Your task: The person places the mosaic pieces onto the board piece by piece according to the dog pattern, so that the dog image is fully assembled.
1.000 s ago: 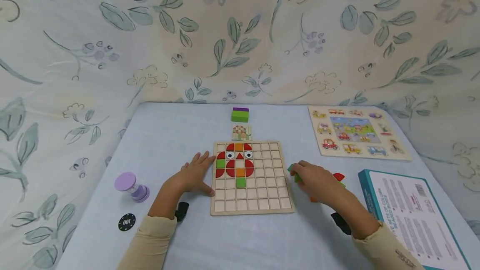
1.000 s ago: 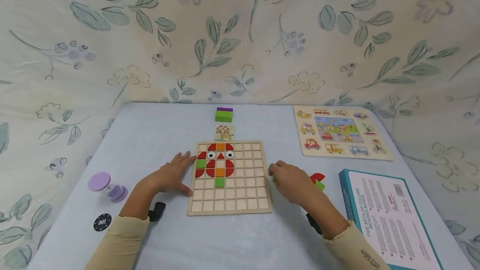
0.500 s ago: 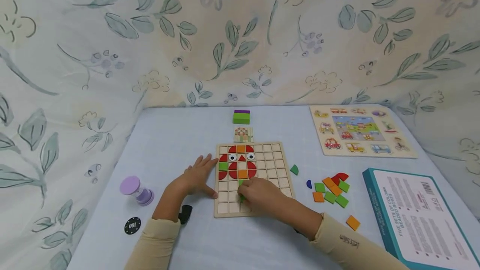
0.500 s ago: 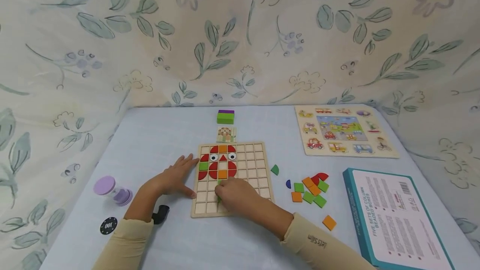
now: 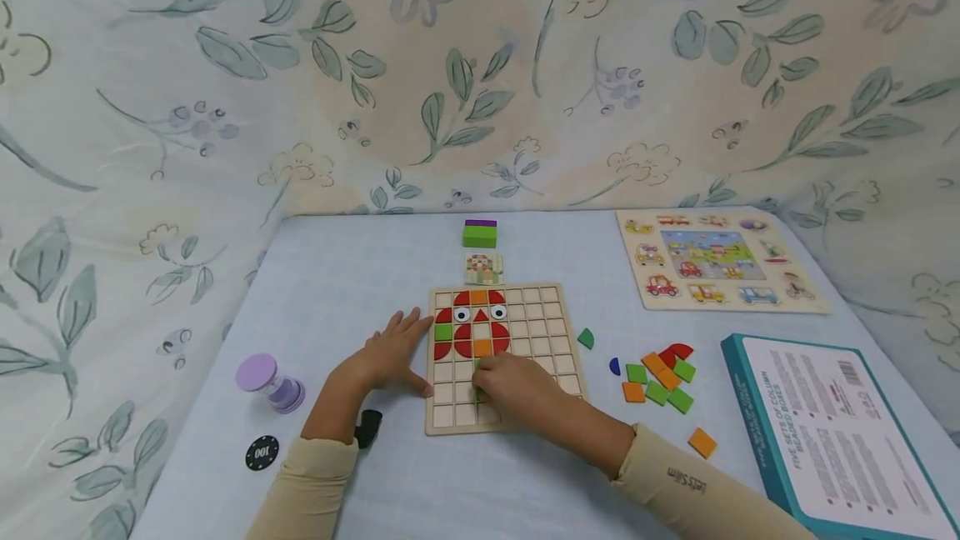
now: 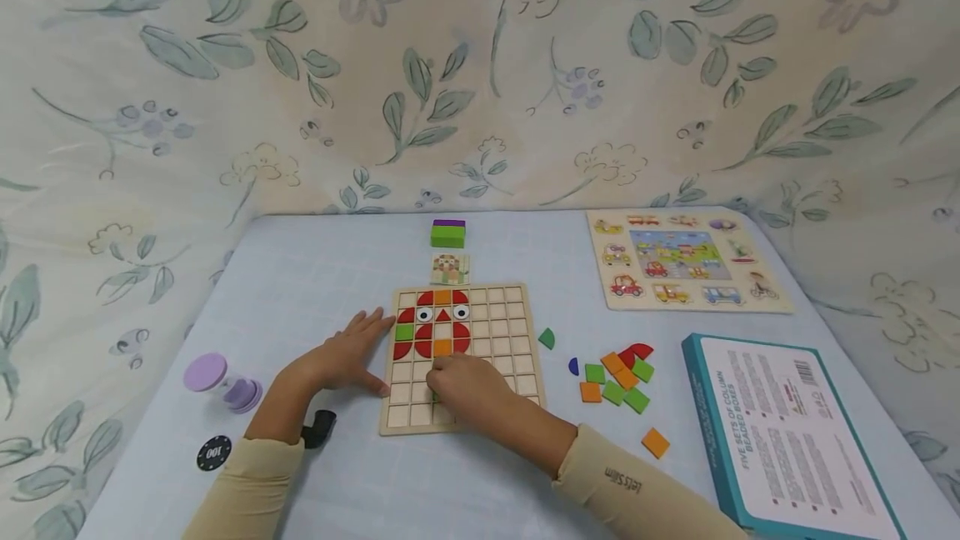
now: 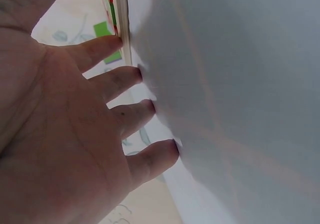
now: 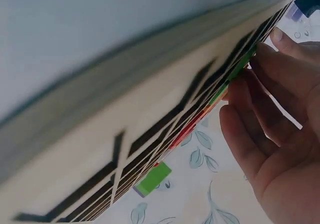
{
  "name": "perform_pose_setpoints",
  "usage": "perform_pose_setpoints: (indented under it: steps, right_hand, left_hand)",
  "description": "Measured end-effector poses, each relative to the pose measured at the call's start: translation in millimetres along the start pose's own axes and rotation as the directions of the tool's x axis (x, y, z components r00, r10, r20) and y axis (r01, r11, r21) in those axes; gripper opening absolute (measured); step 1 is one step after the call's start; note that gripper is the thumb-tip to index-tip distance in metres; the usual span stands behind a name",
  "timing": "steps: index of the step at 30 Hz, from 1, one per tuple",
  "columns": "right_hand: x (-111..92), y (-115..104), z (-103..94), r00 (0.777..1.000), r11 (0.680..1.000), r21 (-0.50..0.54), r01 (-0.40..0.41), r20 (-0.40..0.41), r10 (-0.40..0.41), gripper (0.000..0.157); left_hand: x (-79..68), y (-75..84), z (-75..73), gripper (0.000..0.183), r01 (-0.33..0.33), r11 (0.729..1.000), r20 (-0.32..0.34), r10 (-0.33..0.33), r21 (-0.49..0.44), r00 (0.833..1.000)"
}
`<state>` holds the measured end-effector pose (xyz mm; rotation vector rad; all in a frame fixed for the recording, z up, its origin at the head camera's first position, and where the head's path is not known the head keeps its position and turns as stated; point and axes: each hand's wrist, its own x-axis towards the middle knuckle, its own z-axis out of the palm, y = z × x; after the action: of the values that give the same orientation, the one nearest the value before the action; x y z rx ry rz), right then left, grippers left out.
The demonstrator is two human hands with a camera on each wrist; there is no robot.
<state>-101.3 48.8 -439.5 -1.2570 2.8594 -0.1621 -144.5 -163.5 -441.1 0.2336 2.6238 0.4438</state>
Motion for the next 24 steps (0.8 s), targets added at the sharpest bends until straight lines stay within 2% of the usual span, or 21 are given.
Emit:
perform_pose_setpoints:
  steps: [4,6,8,11,14,17,19,21,24]
  right_hand:
    - [-7,7,-7.6,0.998,0.993,0.107,-0.053,0.041,0.049,0.016]
    - [-15,16,-14.0,0.992,0.981,0.154,-0.120,0.053,0.113,0.016]
    - [-27,29,-20.5,0.976,0.960,0.176,-0.217,0.057,0.210,0.018]
    - [-49,54,-26.3,0.937,0.926,0.142,-0.350,0.057,0.345,0.019]
    - [-76,79,-29.2,0.880,0.875,0.098,-0.473,0.107,0.463,0.019]
    - [-102,101,-28.3,0.829,0.835,0.045,-0.548,0.166,0.535,0.020]
    - [-114,111,-25.6,0.808,0.820,0.033,-0.572,0.195,0.556,0.020]
    - [-122,118,-21.4,0.815,0.826,0.028,-0.563,0.189,0.548,0.020]
    - [-125,124,-16.4,0.840,0.846,0.039,-0.532,0.155,0.520,0.021]
  left_hand:
    - [-1.0,-0.5,0.7,0.108,0.009,1.000,0.000,-0.009,-0.015,1.000]
    - [-2.2,-0.2,1.1,0.108,0.008,1.000,-0.005,-0.008,-0.017,1.000]
    - [-3.2,0.2,1.2,0.108,0.005,1.000,-0.012,-0.005,-0.011,1.000]
    - [-4.6,1.2,1.0,0.107,-0.004,1.000,-0.022,0.004,-0.002,1.000]
    - [-4.6,1.7,0.9,0.106,-0.018,1.000,-0.028,0.018,0.004,0.999]
    - [-3.0,1.5,1.1,0.107,-0.022,1.000,-0.026,0.022,0.014,0.999]
    - [-1.5,0.8,1.7,0.107,-0.022,1.000,-0.025,0.022,0.016,0.999]
    - [-0.3,-0.4,2.6,0.107,-0.016,1.000,-0.025,0.017,0.020,1.000]
    - [1.0,-2.0,4.4,0.107,-0.012,1.000,-0.028,0.012,0.005,1.000]
